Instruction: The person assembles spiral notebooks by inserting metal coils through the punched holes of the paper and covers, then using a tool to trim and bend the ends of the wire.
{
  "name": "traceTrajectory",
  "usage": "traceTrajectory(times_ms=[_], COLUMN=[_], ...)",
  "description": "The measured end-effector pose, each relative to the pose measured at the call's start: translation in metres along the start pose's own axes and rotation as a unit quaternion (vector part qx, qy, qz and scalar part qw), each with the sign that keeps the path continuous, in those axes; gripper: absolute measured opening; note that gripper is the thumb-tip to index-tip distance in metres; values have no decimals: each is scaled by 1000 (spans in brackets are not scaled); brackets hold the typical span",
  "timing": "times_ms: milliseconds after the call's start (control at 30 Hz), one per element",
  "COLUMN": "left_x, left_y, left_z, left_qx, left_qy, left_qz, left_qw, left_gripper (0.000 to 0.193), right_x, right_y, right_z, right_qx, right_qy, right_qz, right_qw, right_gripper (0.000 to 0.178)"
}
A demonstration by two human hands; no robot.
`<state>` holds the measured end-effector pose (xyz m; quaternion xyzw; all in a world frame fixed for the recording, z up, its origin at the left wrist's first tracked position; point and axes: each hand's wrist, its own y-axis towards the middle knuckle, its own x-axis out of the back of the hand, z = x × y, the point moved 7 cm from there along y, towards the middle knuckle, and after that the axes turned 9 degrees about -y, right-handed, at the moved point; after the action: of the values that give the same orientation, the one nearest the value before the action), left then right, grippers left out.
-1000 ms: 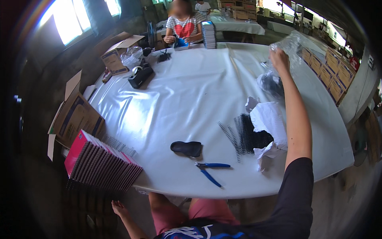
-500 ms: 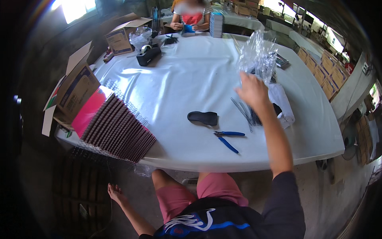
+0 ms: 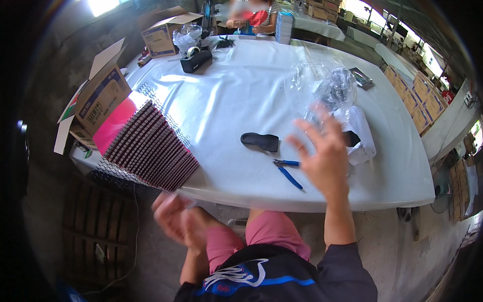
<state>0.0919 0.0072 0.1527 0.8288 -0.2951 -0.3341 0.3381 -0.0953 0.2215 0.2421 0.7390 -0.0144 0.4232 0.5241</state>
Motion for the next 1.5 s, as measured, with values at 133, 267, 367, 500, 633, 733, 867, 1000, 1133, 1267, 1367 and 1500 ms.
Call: traceTrajectory(times_ms=[133,267,367,500,633,733,867,1000,1133,1267,1367,1500], left_x=[-144,-270,-355,-394,-367,-311,-224,-138,-195,-248,-242,-205], left_y=[46,52,10,-49,-10,51,60,61,81,41,34,38], left_z=[78,181,225,277,311,328,349,363,216,119,198,276], left_qx=[397,526,549,588,431,302,479,425,144,-77,70,184], left_qy=[-173,-44,6,-158,43,-45,-46,118,60,236,415,446], left_qz=[135,223,307,312,249,138,43,173,65,337,332,434], left_qw=[891,819,778,729,866,942,875,881,986,908,844,761], left_gripper=[82,135,149,104,41,51,52,51,36,42,45,87], right_x=[-13,-138,-195,-258,-305,-327,-310,-250,-196,-164,-153,-144], right_y=[38,26,2,-6,21,36,21,17,-3,5,2,-17], right_z=[-132,-260,-325,-307,-241,-175,-130,-114,-163,-137,-117,-139], right_qx=[-246,-401,-355,-367,-334,-309,-404,-471,-412,-345,-377,-339], right_qy=[-134,-56,-169,-54,347,538,484,611,342,425,561,390], right_qz=[-109,225,253,258,202,162,155,14,-68,-54,-15,28], right_qw=[954,886,884,892,853,767,760,637,842,835,737,856], right_gripper=[89,109,82,71,60,53,27,17,38,42,44,43])
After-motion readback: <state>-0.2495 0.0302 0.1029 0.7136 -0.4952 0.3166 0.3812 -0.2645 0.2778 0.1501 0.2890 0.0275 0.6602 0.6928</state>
